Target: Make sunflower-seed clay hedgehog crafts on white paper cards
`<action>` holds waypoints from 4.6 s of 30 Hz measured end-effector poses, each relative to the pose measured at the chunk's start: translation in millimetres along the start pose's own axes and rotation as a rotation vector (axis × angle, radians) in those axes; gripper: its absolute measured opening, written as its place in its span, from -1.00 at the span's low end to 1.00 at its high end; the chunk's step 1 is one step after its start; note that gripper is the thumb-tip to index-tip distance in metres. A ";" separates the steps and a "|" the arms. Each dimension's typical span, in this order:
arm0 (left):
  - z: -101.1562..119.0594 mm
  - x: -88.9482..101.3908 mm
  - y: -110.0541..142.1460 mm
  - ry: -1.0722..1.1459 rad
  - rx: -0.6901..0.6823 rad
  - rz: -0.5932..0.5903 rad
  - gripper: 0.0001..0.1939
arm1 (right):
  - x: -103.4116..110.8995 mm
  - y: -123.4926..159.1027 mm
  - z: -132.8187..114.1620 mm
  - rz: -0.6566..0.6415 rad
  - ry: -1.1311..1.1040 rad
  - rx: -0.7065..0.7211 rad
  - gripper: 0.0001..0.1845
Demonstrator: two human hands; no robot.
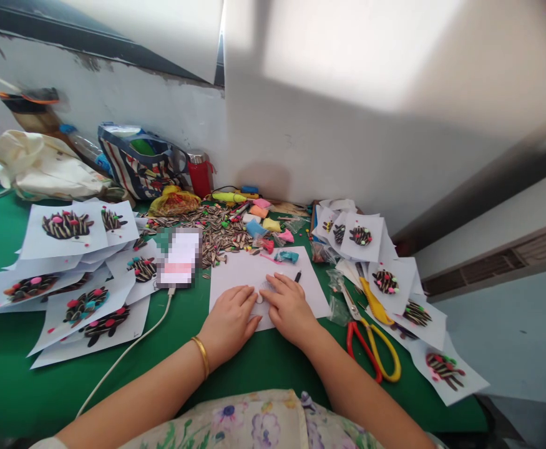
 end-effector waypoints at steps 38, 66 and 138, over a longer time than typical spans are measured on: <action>1.8 0.2 -2.5 -0.036 -0.016 -0.045 -0.58 | -1.3 -0.4 3.5 0.001 0.013 -0.005 -0.51; 8.3 5.3 -2.7 -0.029 -0.123 -0.018 -0.72 | 3.8 1.7 3.4 -0.049 -0.089 0.181 -0.54; -34.9 -7.5 -23.2 0.328 0.064 -0.032 -0.86 | 4.4 6.9 -3.8 -0.158 -0.005 0.203 -0.43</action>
Point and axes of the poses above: each hand's wrist, its own y-axis away from the middle knuckle, its own x-axis out of the back of the hand, z = x × y, the point moved 5 cm from there along -y, towards the middle knuckle, and after that the axes turned 13 degrees about -y, right-handed, at the moved point
